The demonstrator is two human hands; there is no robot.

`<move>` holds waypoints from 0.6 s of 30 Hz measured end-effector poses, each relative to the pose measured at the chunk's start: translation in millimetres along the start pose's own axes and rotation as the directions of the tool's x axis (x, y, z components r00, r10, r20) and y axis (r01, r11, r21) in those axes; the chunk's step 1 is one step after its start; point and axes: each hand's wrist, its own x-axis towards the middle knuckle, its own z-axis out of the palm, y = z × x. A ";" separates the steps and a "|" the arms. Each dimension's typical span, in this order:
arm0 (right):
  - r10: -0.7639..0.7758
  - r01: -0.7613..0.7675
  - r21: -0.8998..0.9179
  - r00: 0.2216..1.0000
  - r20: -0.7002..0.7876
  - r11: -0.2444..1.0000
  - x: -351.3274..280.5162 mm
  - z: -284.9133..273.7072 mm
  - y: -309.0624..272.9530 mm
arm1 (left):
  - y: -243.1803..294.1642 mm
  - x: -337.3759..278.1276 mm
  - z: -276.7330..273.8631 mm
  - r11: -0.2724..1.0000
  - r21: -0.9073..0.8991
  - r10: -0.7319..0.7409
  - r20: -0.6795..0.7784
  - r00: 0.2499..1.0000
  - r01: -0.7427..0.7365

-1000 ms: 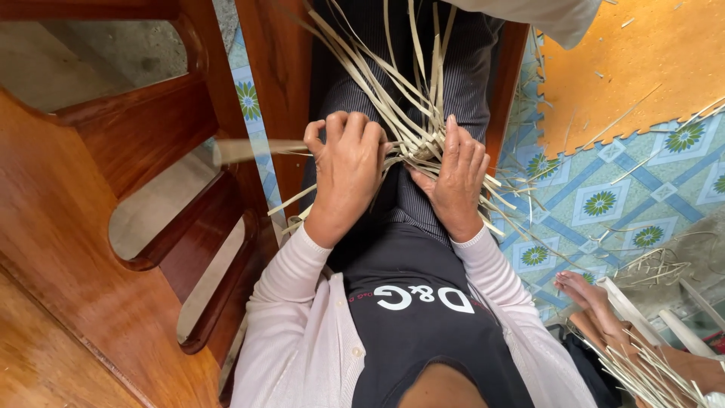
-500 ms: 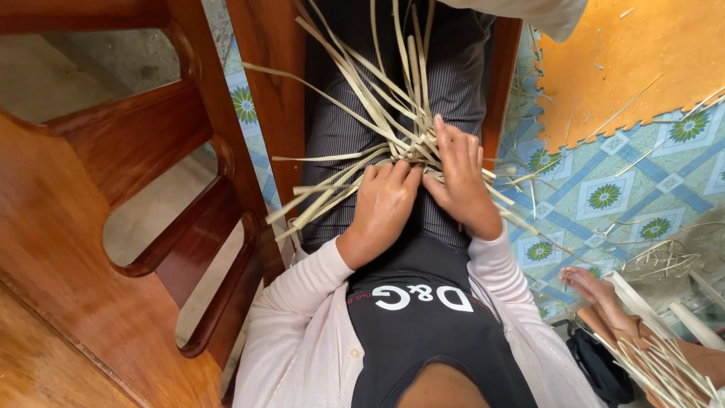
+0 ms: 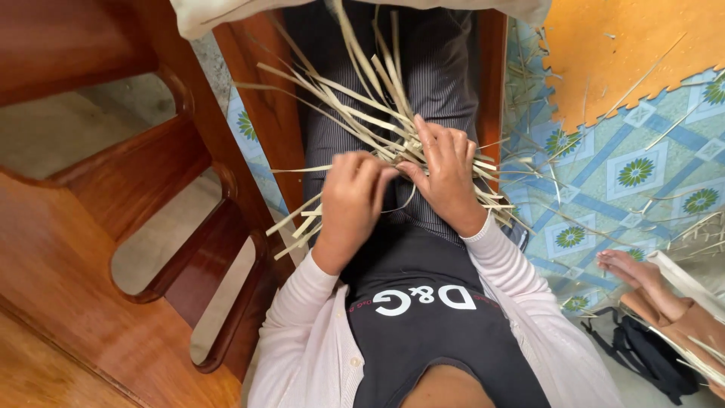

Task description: A person is weaving thin fiber strips together to create a handcrafted object, likely a basket or decorative item, by interlacing the strips around a central hub.

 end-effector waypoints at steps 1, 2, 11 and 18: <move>0.007 -0.007 -0.001 1.000 -0.007 1.000 -0.1 -0.6 -0.7 | -5.1 2.3 2.1 1.000 -0.001 0.009 0.004 1.000 -0.009; 0.003 -0.003 0.011 1.000 0.000 1.000 0.0 -0.9 -1.3 | -10.3 4.1 4.1 0.997 0.078 0.029 -0.019 0.999 -0.028; 0.007 -0.008 0.065 1.000 0.021 0.998 -3.1 -0.4 3.9 | -14.6 1.3 18.1 0.978 0.185 0.108 -0.048 0.993 -0.097; 0.043 -0.053 0.213 0.998 0.054 0.976 -2.6 -4.0 10.1 | -15.6 -5.8 10.8 0.813 -0.379 -0.376 0.237 0.896 0.442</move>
